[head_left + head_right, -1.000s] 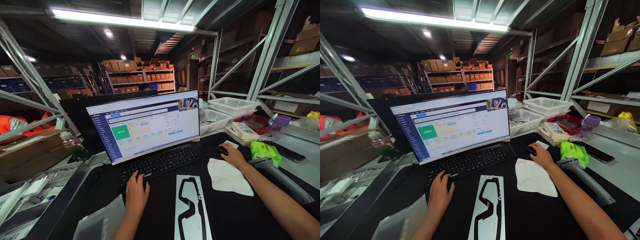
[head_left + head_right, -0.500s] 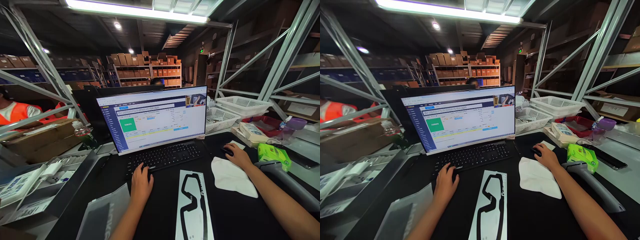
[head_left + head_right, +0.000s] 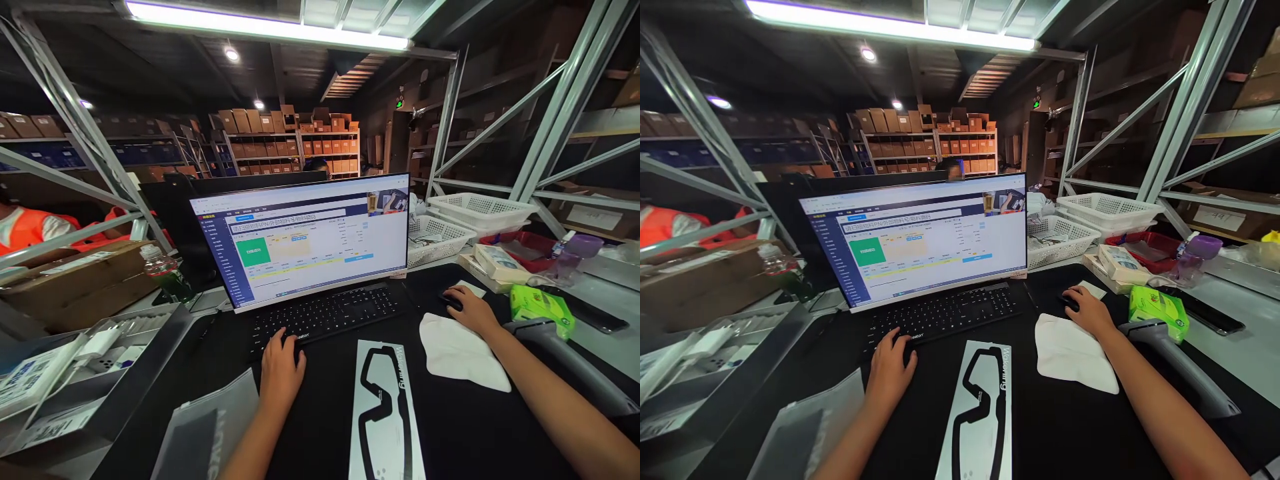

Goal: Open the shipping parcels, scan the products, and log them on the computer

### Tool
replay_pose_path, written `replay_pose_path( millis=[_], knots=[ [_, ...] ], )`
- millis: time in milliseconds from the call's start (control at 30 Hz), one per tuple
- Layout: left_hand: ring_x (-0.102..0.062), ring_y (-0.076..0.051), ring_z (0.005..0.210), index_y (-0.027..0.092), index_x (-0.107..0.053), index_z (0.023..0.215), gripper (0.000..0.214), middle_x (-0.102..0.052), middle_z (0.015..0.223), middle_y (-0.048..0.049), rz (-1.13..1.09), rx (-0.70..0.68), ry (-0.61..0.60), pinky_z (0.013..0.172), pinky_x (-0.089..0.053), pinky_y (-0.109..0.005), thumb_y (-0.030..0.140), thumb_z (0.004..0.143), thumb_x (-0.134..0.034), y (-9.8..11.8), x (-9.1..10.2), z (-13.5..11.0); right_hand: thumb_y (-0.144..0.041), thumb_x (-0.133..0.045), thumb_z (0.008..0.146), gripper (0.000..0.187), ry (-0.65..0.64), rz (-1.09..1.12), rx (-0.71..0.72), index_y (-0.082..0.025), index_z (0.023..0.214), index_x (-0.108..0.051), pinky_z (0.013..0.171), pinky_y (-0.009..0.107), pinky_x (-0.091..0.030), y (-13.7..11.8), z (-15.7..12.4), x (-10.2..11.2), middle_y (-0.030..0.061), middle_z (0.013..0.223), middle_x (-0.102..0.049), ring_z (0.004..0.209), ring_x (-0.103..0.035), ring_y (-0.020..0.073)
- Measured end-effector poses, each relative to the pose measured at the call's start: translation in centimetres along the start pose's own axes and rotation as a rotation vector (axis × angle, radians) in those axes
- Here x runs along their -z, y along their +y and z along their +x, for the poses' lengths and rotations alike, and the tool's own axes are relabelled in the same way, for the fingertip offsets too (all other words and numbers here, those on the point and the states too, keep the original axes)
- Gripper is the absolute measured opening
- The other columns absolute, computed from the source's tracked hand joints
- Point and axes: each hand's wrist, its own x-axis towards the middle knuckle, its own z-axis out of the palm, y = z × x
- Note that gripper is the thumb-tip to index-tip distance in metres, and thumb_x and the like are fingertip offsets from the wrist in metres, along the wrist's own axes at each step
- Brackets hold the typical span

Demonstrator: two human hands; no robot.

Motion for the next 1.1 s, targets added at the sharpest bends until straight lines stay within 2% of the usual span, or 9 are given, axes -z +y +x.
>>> replay_pose_path(
  millis=[467, 833, 1100],
  knots=[
    [-0.052, -0.037, 0.133, 0.007, -0.063, 0.124, 0.036, -0.051, 0.141, -0.0233, 0.021, -0.006, 0.043, 0.111, -0.049, -0.055, 0.023, 0.094, -0.049, -0.26, -0.34, 0.09, -0.035, -0.06, 0.089, 0.034, 0.025, -0.046, -0.056, -0.029, 0.121, -0.071, 0.082, 0.034, -0.055, -0.33, 0.02, 0.12, 0.0057, 0.132, -0.061, 0.101, -0.068, 0.0224],
    [-0.052, -0.038, 0.134, 0.009, -0.065, 0.122, 0.035, -0.052, 0.142, -0.0229, 0.027, -0.004, 0.01, 0.111, -0.049, -0.057, 0.024, 0.093, -0.05, -0.31, -0.32, 0.11, -0.036, -0.059, 0.09, 0.036, -0.014, -0.063, -0.098, -0.028, 0.123, -0.07, 0.08, 0.034, -0.055, -0.69, 0.03, 0.64, 0.0064, 0.134, -0.06, 0.099, -0.069, 0.0225],
    [-0.051, -0.037, 0.135, 0.011, -0.065, 0.122, 0.035, -0.051, 0.143, -0.0214, 0.028, 0.006, -0.005, 0.112, -0.047, -0.056, 0.023, 0.094, -0.05, -0.15, -0.24, 0.06, -0.034, -0.061, 0.088, 0.036, 0.018, -0.057, -0.088, -0.027, 0.123, -0.07, 0.081, 0.033, -0.054, -0.57, -0.01, 0.37, 0.0064, 0.131, -0.061, 0.102, -0.068, 0.0229]
  ],
)
